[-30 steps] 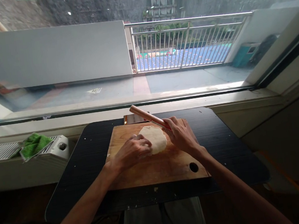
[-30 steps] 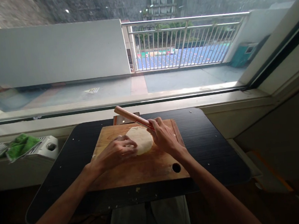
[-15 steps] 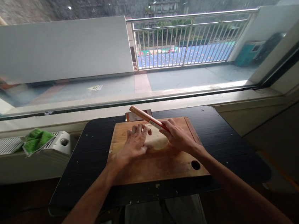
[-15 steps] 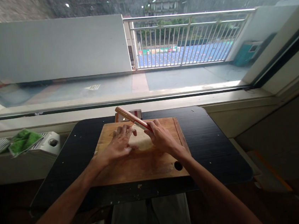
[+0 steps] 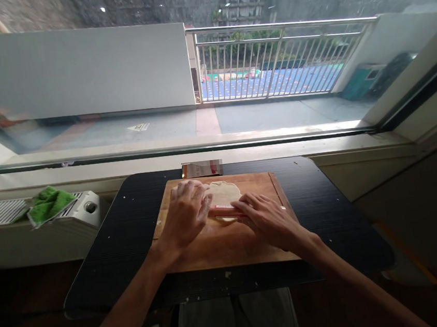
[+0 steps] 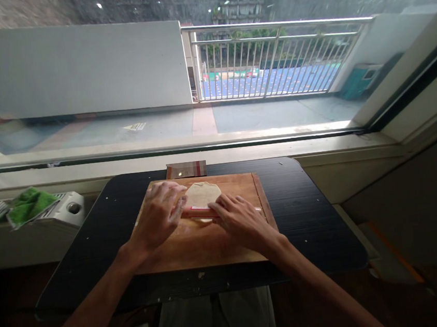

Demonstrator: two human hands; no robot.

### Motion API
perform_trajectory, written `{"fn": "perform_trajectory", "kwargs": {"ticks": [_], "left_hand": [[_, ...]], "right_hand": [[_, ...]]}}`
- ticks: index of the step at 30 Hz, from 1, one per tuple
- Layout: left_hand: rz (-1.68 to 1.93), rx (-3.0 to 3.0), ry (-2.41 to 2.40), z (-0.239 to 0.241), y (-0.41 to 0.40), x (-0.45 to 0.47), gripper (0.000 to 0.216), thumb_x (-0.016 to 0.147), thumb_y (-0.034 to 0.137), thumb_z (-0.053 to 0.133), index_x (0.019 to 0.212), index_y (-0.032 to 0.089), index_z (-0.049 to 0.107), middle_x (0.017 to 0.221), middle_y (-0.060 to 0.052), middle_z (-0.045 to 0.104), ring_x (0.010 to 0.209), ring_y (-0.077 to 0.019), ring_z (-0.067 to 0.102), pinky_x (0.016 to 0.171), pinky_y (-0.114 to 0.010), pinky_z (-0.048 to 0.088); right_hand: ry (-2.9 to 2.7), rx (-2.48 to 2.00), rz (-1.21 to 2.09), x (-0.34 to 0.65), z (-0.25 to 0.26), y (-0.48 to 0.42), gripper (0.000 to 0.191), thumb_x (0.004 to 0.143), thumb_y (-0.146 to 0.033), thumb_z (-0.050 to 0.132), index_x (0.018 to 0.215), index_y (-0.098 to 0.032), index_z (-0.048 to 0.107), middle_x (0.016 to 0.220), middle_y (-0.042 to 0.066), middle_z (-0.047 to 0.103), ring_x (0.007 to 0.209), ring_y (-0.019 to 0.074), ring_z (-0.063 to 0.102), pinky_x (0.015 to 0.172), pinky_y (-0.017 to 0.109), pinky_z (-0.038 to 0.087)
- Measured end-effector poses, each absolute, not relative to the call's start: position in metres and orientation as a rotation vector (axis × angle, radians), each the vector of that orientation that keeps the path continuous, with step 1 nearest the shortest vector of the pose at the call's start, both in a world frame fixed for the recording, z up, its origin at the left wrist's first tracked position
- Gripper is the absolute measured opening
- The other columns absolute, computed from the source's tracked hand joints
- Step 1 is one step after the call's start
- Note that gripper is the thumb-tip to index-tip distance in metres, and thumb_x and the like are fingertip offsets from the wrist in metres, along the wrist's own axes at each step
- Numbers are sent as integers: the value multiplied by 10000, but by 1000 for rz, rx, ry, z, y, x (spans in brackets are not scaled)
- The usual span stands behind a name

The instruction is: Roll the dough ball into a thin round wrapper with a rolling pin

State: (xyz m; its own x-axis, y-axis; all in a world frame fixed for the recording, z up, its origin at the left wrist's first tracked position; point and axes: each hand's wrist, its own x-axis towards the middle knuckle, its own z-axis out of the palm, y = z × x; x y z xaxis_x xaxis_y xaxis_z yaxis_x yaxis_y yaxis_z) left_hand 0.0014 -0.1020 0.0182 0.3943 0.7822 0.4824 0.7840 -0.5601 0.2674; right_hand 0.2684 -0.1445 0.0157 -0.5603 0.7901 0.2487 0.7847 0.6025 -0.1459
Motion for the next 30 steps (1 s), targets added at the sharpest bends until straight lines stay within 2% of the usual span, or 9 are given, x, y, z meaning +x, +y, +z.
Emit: {"fn": "perform_trajectory", "kwargs": {"ticks": [3, 6, 9, 12, 14, 22, 25, 30], "left_hand": [[-736, -2621, -1467, 0, -116, 8, 322, 1147, 334, 451, 1291, 207, 709, 1302, -148, 744, 1241, -336, 640, 1090, -520, 488], [-671, -2581, -1491, -18, -125, 8, 324, 1131, 294, 457, 1318, 196, 703, 1303, -155, 742, 1233, -340, 651, 1091, -518, 500], [-649, -2529, -1491, -25, -124, 7, 361, 1112, 261, 455, 1369, 162, 688, 1329, -169, 733, 1265, -357, 639, 1122, -536, 493], [-636, -2477, -1488, -24, -117, 9, 406, 1094, 246, 458, 1424, 145, 673, 1370, -192, 719, 1336, -374, 615, 1165, -559, 466], [-614, -2462, -1488, -22, -112, 11, 427, 1082, 238, 462, 1445, 157, 672, 1386, -197, 715, 1353, -376, 611, 1176, -565, 455], [-496, -2481, -1565, -17, -107, 14, 462, 1092, 250, 423, 1462, 136, 676, 1314, -191, 739, 1285, -374, 648, 1159, -554, 494], [-453, -2529, -1589, -17, -105, 15, 501, 1107, 255, 395, 1525, 133, 643, 1442, -189, 724, 1422, -367, 619, 1236, -548, 471], [-389, -2609, -1618, -14, -97, 16, 585, 1117, 250, 376, 1683, 196, 514, 1729, -143, 556, 1663, -328, 435, 1360, -586, 360]], "right_hand": [[-2607, -1239, -38, 268, 10, -166, 300, 1118, -239, 672, 1418, -230, 666, 1226, 121, 742, 1090, 292, 690, 937, 417, 544], [-2648, -1214, -51, 269, -1, -177, 422, 1082, -171, 681, 1497, -237, 644, 1227, 117, 750, 1102, 298, 675, 970, 441, 535], [-2567, -1227, -102, 268, -13, -176, 533, 1095, -216, 674, 1617, -218, 567, 1355, 152, 731, 1262, 334, 642, 1112, 517, 496], [-2458, -1256, -159, 263, -23, -169, 594, 1145, -315, 613, 1705, -180, 470, 1587, 198, 632, 1527, 366, 506, 1284, 592, 370], [-2436, -1286, -157, 260, -26, -165, 606, 1168, -342, 562, 1736, -176, 433, 1685, 196, 565, 1626, 365, 418, 1337, 611, 312], [-2466, -1479, -90, 253, -16, -154, 623, 1211, -418, 402, 1786, -182, 376, 1828, 169, 405, 1713, 342, 319, 1393, 603, 268], [-2479, -1526, -52, 250, -11, -147, 646, 1217, -463, 350, 1791, -168, 367, 1843, 158, 374, 1717, 342, 315, 1406, 610, 242], [-2470, -1592, 4, 246, -7, -134, 673, 1217, -501, 315, 1794, -159, 364, 1809, 160, 438, 1706, 341, 343, 1412, 611, 228]]}}
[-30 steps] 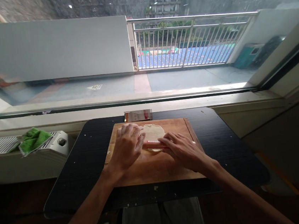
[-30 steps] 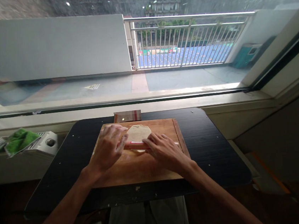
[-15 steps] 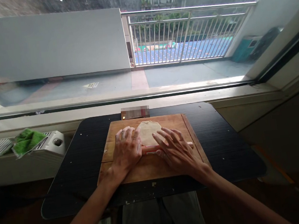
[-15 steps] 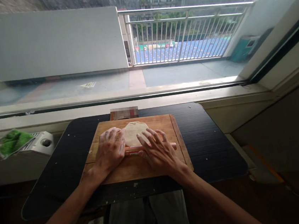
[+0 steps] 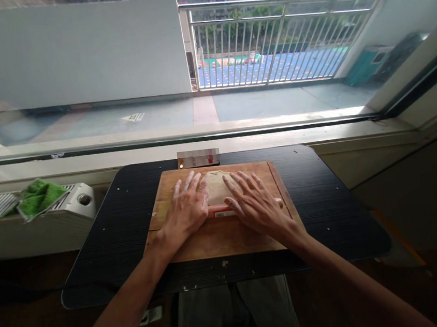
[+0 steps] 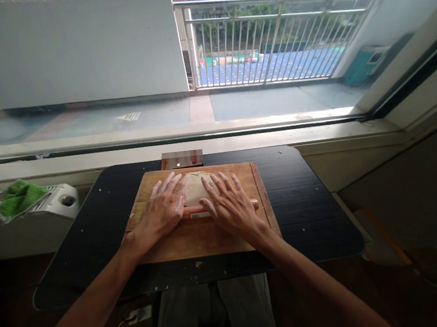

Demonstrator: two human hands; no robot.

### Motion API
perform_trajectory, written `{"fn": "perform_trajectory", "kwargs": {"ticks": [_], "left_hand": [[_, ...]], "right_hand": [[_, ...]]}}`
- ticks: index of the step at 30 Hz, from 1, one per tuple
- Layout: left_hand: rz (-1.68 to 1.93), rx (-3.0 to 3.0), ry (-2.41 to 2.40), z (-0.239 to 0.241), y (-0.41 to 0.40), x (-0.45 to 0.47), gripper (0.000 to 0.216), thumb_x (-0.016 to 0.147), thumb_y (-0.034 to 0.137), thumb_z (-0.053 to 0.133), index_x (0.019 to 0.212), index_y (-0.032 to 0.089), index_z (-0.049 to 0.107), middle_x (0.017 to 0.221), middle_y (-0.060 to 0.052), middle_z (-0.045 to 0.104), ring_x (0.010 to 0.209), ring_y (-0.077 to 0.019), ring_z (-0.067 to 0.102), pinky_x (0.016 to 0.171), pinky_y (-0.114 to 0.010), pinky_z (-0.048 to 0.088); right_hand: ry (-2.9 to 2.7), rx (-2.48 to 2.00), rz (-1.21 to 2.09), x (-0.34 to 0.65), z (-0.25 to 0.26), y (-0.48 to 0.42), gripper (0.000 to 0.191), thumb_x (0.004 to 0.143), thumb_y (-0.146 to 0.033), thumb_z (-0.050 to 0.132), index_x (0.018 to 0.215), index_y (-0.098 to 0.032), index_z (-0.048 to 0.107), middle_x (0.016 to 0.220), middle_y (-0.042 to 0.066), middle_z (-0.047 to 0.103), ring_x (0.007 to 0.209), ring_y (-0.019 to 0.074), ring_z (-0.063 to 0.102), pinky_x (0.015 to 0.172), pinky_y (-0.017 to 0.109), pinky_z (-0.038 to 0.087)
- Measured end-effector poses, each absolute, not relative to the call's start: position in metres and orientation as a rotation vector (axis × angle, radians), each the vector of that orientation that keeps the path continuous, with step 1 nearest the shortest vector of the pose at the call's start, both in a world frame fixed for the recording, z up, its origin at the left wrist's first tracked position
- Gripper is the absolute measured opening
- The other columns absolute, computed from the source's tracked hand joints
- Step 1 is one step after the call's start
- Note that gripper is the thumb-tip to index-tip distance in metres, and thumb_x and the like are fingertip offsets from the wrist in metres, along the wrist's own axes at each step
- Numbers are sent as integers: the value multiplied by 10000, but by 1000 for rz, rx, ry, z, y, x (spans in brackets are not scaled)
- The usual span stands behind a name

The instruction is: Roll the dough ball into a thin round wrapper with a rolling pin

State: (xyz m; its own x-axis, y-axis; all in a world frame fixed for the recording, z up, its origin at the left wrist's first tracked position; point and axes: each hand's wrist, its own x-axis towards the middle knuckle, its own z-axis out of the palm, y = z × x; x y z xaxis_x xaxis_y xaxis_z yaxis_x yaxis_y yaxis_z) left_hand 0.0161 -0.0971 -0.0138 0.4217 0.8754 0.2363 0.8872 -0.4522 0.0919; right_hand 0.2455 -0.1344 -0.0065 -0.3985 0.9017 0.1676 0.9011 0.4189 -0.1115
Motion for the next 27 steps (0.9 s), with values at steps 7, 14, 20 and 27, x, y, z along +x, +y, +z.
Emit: {"fn": "perform_trajectory", "kwargs": {"ticks": [7, 14, 20, 27], "left_hand": [[-382, -2555, -1671, -7, -85, 19, 592, 1126, 275, 373, 1697, 211, 516, 1696, -135, 597, 1646, -338, 468, 1362, -588, 360], [-364, -2516, -1737, -7, -58, 25, 584, 1132, 283, 370, 1677, 168, 543, 1623, -173, 658, 1574, -354, 551, 1326, -576, 409], [-283, -2547, -1809, -11, -33, 29, 589, 1132, 269, 369, 1683, 118, 514, 1602, -201, 664, 1541, -321, 587, 1307, -502, 446], [-429, -2513, -1688, -19, -81, 20, 635, 1125, 331, 425, 1750, 220, 429, 1845, -161, 369, 1758, -358, 229, 1406, -649, 268]], "right_hand": [[-2428, -1646, 44, 245, -3, -121, 652, 1220, -497, 277, 1795, -206, 374, 1801, 132, 459, 1707, 326, 341, 1411, 627, 210], [-2365, -1739, 99, 243, 0, -95, 695, 1213, -584, 236, 1827, -263, 287, 1814, 117, 443, 1704, 352, 348, 1391, 673, 229], [-2341, -1783, 233, 244, 5, -77, 726, 1202, -625, 189, 1832, -274, 271, 1833, 133, 403, 1714, 366, 324, 1388, 702, 212], [-2422, -1670, 175, 244, -1, -112, 735, 1204, -620, 224, 1826, -233, 284, 1816, 127, 433, 1737, 348, 272, 1405, 693, 165]]}}
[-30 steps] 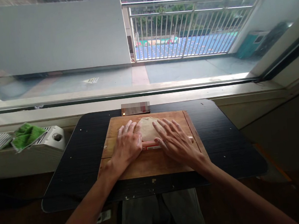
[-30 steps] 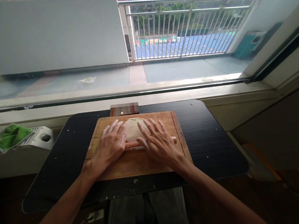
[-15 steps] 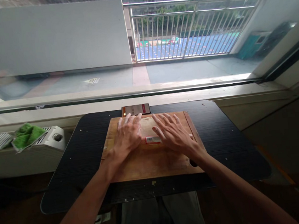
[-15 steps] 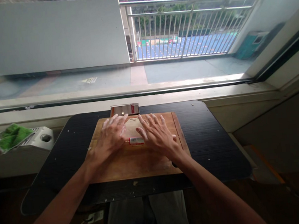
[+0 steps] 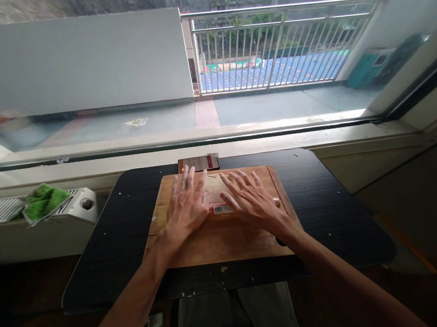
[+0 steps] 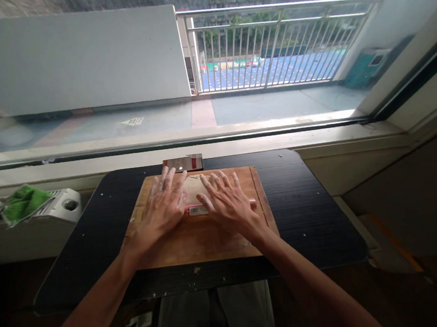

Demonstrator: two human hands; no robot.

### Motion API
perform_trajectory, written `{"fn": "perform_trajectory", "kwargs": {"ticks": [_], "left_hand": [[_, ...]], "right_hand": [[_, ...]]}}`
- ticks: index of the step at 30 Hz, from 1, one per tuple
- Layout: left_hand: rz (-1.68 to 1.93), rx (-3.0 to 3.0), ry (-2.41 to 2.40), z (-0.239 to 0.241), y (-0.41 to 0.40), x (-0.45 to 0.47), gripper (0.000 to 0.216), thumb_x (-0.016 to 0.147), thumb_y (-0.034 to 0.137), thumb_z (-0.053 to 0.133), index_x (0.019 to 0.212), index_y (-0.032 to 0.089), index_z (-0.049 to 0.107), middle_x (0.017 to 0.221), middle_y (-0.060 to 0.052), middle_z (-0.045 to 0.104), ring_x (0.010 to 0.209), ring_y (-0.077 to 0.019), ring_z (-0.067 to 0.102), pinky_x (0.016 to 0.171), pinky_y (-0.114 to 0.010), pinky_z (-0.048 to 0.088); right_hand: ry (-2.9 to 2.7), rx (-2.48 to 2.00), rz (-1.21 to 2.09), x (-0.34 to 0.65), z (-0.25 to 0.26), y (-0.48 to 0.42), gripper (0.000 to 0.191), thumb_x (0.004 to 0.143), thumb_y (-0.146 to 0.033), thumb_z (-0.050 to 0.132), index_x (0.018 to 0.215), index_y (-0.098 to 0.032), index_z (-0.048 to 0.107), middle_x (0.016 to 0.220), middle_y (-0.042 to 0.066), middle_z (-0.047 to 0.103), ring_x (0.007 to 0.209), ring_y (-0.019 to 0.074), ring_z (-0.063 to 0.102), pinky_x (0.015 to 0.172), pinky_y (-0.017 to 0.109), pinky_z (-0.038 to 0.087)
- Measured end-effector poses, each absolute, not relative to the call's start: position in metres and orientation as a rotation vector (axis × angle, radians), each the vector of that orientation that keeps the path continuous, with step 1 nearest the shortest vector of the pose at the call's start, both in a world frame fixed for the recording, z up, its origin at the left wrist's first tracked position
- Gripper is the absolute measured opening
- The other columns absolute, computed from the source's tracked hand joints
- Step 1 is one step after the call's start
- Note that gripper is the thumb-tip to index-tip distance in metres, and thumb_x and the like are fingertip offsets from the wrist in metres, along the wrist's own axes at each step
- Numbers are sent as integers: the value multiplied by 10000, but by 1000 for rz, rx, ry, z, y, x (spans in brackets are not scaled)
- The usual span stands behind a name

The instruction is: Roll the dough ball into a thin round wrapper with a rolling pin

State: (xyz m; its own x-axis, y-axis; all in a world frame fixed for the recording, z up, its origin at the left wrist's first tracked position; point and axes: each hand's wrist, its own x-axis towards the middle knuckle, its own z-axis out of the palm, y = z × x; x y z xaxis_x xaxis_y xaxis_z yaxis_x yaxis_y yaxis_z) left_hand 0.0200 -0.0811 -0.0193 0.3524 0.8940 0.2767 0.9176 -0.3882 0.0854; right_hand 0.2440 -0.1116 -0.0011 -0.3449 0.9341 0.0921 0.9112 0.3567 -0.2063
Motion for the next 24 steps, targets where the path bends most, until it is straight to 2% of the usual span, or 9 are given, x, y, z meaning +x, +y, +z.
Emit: {"fn": "perform_trajectory", "kwargs": {"ticks": [4, 7, 17, 20, 24], "left_hand": [[-505, -2490, -1648, -16, -97, 19, 636, 1129, 346, 419, 1753, 224, 421, 1839, -154, 383, 1767, -344, 199, 1415, -653, 247], [-526, -2496, -1647, -14, -85, 21, 622, 1130, 334, 402, 1740, 221, 440, 1821, -155, 419, 1764, -341, 213, 1412, -659, 239], [-380, -2515, -1899, -8, -20, 38, 618, 1156, 378, 343, 1694, 113, 491, 1769, -246, 468, 1726, -381, 316, 1360, -668, 341], [-342, -2567, -1838, -13, -30, 35, 623, 1166, 409, 332, 1726, 166, 459, 1796, -206, 444, 1732, -360, 308, 1376, -659, 316], [-357, -2562, -1770, -20, -65, 26, 631, 1166, 417, 345, 1771, 246, 395, 1823, -162, 414, 1740, -346, 291, 1386, -640, 309]], "right_hand": [[-2376, -1679, 68, 240, -4, -124, 708, 1204, -584, 270, 1813, -229, 331, 1803, 134, 457, 1725, 346, 304, 1412, 669, 171], [-2333, -1714, 56, 240, -4, -115, 715, 1199, -595, 293, 1831, -261, 276, 1814, 125, 442, 1724, 367, 298, 1399, 698, 184], [-2266, -1719, 149, 246, 2, -58, 704, 1209, -580, 213, 1819, -243, 311, 1785, 171, 477, 1675, 394, 378, 1358, 767, 233], [-2323, -1728, 229, 246, -1, -69, 718, 1203, -620, 200, 1829, -276, 278, 1827, 153, 411, 1715, 404, 304, 1341, 797, 237], [-2393, -1697, 209, 243, -3, -98, 748, 1199, -638, 233, 1845, -263, 203, 1866, 132, 327, 1753, 372, 207, 1387, 734, 173]]}}
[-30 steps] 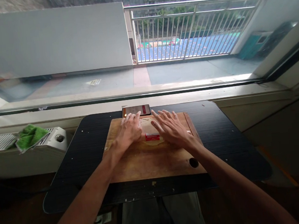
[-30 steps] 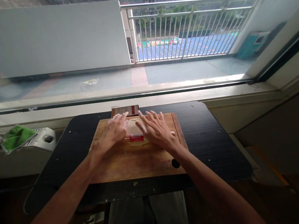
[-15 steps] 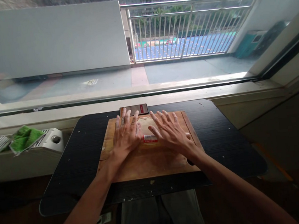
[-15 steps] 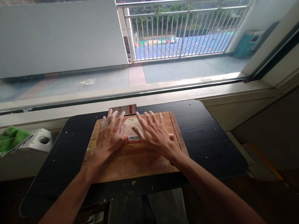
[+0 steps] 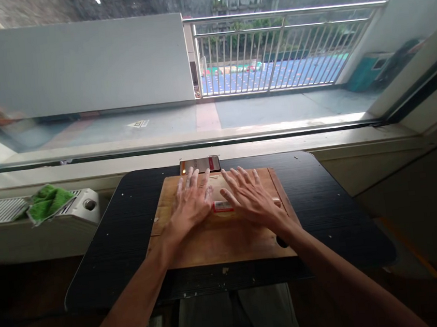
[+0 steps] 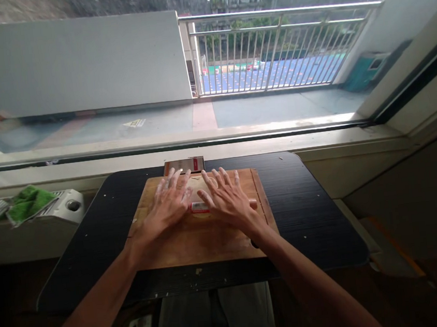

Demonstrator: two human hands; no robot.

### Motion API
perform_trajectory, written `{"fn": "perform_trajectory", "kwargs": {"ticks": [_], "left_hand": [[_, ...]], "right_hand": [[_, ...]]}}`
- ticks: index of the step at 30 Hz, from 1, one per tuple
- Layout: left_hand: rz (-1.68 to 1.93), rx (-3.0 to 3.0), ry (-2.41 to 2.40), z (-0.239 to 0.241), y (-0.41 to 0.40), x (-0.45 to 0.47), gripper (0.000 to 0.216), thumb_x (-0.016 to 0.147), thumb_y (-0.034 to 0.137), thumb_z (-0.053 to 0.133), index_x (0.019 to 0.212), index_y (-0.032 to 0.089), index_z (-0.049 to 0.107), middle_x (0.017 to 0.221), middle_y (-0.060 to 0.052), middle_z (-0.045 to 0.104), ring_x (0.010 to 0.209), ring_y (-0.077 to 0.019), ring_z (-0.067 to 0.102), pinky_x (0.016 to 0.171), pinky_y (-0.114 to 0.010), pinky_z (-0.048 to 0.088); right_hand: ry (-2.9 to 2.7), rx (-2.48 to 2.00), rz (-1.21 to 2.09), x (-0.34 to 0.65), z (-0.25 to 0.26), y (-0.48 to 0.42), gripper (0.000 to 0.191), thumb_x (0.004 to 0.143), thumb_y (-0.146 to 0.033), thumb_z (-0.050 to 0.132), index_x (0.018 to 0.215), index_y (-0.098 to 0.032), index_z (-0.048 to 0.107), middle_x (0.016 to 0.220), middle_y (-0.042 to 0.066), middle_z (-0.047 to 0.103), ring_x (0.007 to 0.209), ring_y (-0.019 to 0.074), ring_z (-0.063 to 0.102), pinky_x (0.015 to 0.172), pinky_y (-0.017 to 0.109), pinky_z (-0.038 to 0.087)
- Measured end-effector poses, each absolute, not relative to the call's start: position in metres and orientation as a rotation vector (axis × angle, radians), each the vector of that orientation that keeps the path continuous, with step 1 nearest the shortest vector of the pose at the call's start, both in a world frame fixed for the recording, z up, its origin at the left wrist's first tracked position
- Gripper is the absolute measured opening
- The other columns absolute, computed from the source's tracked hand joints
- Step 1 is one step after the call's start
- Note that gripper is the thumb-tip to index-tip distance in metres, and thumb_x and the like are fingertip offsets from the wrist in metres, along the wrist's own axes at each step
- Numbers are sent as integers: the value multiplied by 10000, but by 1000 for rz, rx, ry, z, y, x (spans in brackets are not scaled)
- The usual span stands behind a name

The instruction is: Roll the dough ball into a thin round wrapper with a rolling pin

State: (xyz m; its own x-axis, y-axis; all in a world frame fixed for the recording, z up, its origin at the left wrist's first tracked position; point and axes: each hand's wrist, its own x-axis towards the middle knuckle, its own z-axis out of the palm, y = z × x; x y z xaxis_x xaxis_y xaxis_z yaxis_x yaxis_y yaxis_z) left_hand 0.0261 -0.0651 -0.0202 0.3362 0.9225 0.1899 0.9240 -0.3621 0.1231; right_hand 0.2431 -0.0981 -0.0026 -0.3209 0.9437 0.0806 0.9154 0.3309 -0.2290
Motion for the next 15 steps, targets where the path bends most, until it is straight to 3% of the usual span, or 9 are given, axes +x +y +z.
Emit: {"fn": "perform_trajectory", "kwargs": {"ticks": [5, 10, 15], "left_hand": [[-412, -2498, -1743, -22, -88, 24, 622, 1154, 384, 362, 1750, 221, 434, 1819, -167, 421, 1737, -345, 299, 1373, -627, 337], [-471, -2463, -1840, -16, -55, 32, 606, 1164, 416, 323, 1710, 205, 484, 1762, -201, 496, 1716, -366, 343, 1330, -674, 372], [-664, -2349, -1825, -10, -17, 41, 546, 1146, 346, 330, 1555, 118, 611, 1643, -241, 607, 1646, -386, 450, 1302, -634, 414]], "right_hand": [[-2358, -1644, 65, 240, -9, -113, 733, 1196, -603, 273, 1839, -251, 243, 1839, 129, 393, 1742, 355, 248, 1403, 704, 162], [-2247, -1682, 88, 242, -10, -79, 737, 1196, -630, 233, 1839, -269, 231, 1820, 146, 427, 1719, 384, 293, 1370, 746, 200], [-2158, -1718, -8, 241, 4, -43, 658, 1216, -520, 201, 1792, -249, 371, 1718, 152, 555, 1633, 355, 415, 1364, 679, 253]]}}
